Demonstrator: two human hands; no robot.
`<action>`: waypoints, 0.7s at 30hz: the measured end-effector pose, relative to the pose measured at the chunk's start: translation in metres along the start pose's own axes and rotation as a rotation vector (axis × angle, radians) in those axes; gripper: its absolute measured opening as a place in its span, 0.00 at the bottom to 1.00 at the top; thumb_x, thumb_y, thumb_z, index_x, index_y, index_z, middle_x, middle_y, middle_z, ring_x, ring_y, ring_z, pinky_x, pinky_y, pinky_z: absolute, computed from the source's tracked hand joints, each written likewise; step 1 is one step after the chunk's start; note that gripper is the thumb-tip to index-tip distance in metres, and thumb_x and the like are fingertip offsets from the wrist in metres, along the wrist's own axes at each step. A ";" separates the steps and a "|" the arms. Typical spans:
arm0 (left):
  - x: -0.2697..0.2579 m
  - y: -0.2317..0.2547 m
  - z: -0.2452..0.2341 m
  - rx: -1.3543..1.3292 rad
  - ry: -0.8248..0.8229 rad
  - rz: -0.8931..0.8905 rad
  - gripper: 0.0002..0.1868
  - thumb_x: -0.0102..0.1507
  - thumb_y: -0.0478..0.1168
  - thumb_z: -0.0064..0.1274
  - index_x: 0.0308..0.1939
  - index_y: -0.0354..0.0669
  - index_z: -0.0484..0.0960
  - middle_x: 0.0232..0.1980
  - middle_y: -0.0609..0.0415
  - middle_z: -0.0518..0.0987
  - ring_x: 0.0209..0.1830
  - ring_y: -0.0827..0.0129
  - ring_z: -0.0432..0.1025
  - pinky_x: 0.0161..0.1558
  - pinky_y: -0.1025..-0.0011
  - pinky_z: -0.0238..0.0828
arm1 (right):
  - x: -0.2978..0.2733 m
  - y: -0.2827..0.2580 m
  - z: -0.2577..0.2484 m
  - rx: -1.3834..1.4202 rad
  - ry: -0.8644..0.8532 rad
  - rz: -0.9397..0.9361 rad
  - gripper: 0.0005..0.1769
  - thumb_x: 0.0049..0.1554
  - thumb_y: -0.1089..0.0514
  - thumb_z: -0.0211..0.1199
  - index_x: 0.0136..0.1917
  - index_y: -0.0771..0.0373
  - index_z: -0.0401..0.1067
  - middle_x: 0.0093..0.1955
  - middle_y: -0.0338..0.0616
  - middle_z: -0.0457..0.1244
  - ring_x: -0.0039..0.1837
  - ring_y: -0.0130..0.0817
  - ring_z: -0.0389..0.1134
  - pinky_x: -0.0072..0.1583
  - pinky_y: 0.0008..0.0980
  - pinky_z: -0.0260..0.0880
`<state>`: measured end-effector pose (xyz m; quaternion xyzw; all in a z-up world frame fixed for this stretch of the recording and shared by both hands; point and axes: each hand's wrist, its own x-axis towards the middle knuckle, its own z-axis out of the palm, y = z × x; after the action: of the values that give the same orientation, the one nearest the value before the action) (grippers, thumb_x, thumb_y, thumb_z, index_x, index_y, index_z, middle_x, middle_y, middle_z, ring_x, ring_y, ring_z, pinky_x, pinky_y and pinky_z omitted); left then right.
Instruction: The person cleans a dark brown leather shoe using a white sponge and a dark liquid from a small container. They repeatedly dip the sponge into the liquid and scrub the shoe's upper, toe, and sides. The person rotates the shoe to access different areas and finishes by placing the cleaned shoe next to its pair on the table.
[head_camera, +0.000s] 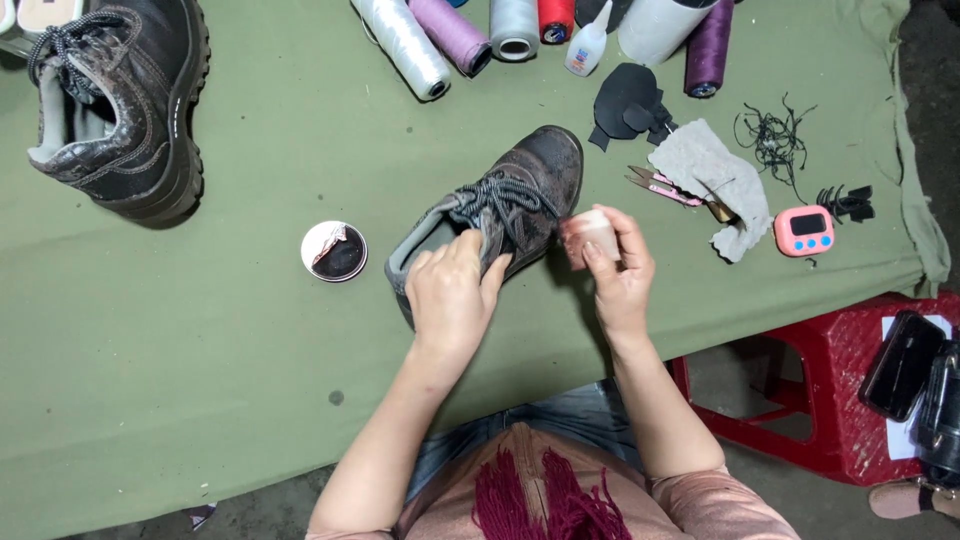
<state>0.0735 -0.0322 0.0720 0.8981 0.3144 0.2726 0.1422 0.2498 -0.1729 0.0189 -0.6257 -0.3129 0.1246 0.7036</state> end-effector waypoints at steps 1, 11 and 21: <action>-0.004 -0.001 -0.002 0.001 -0.004 0.002 0.18 0.55 0.50 0.67 0.40 0.47 0.79 0.27 0.58 0.77 0.29 0.63 0.75 0.37 0.67 0.68 | -0.003 -0.004 0.001 0.001 0.004 0.003 0.26 0.60 0.57 0.64 0.68 0.71 0.67 0.49 0.57 0.69 0.49 0.32 0.69 0.53 0.34 0.70; -0.010 -0.024 -0.066 -0.031 -0.229 0.314 0.18 0.60 0.52 0.61 0.47 0.47 0.83 0.42 0.55 0.82 0.53 0.64 0.73 0.66 0.53 0.50 | -0.037 0.007 0.003 -0.142 -0.189 0.004 0.24 0.55 0.51 0.69 0.61 0.66 0.76 0.51 0.48 0.67 0.51 0.31 0.64 0.57 0.35 0.63; -0.043 -0.046 -0.029 -0.613 -0.168 -0.076 0.11 0.59 0.48 0.67 0.39 0.51 0.83 0.31 0.64 0.82 0.35 0.66 0.76 0.54 0.67 0.62 | -0.021 -0.018 0.018 -0.202 -0.165 -0.186 0.25 0.59 0.54 0.69 0.66 0.67 0.72 0.55 0.50 0.64 0.56 0.39 0.65 0.59 0.39 0.63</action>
<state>0.0059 -0.0222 0.0581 0.8203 0.2382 0.2739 0.4420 0.2191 -0.1732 0.0307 -0.6491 -0.4371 0.0780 0.6177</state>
